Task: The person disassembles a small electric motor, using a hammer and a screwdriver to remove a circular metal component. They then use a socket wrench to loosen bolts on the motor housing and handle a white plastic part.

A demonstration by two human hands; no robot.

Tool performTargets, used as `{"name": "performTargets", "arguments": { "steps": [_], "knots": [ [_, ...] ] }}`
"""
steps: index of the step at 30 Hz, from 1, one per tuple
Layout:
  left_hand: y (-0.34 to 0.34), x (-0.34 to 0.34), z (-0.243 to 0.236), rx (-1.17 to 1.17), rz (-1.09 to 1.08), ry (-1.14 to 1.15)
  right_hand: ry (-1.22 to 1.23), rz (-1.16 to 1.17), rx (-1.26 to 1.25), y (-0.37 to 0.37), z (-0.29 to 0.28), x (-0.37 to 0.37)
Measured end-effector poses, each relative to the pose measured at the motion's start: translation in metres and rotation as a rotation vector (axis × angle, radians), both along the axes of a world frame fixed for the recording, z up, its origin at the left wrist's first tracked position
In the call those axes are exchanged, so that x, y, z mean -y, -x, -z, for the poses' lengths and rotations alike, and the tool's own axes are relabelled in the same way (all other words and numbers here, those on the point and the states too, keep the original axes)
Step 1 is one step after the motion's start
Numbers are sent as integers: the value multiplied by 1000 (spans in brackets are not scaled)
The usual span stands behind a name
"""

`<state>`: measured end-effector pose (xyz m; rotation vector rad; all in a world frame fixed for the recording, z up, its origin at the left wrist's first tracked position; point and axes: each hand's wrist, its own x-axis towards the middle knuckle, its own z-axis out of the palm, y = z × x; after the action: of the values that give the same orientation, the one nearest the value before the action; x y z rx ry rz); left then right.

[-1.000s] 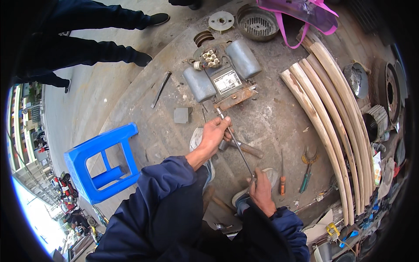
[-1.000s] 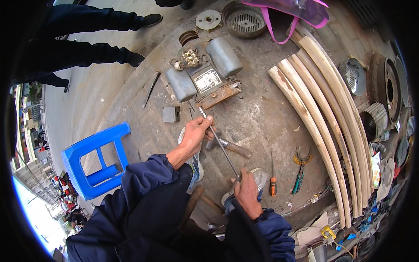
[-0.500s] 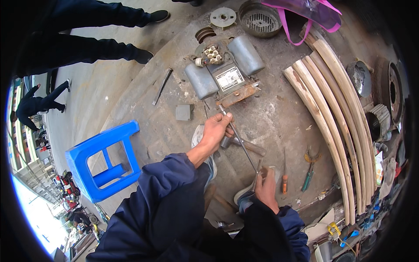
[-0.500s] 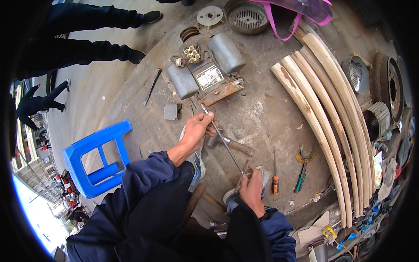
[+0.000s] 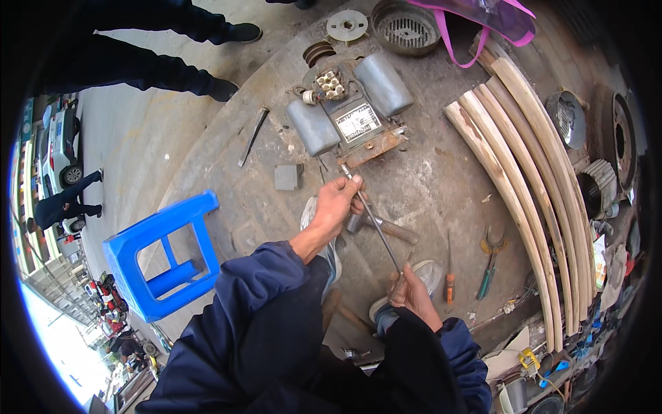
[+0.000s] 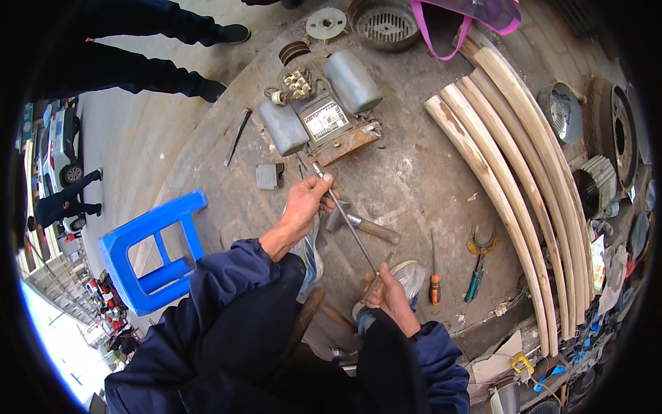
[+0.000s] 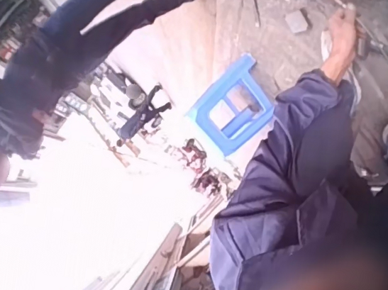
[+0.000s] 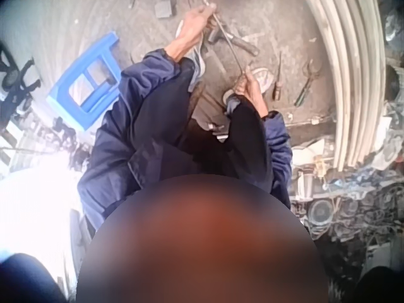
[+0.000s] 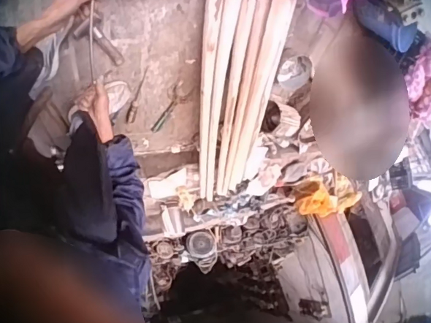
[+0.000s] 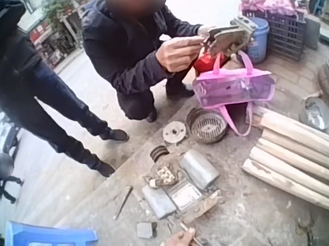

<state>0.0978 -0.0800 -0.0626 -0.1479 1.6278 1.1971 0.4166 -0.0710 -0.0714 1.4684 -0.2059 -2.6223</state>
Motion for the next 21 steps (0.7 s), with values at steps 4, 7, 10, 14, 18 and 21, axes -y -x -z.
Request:
{"name": "performTargets", "arguments": {
  "steps": [4, 7, 10, 14, 18, 21],
  "knots": [
    [0, -3, 1, 2, -1, 7, -1357, -619, 426, 14, -27, 6],
    [2, -3, 2, 26, 4, -1, -1906, -796, 275, 27, -42, -9],
    [1, -2, 0, 30, -2, -3, -1705, -743, 181, 27, -37, -12],
    [1, 1, 3, -16, 4, -9, -471, -344, 120, 27, -22, -13],
    [1, 4, 0, -3, 8, -25, -330, -228, 91, 32, -27, -9],
    [2, 0, -1, -7, -5, -5, -573, -217, 208, 34, -35, -6]
  ]
}}
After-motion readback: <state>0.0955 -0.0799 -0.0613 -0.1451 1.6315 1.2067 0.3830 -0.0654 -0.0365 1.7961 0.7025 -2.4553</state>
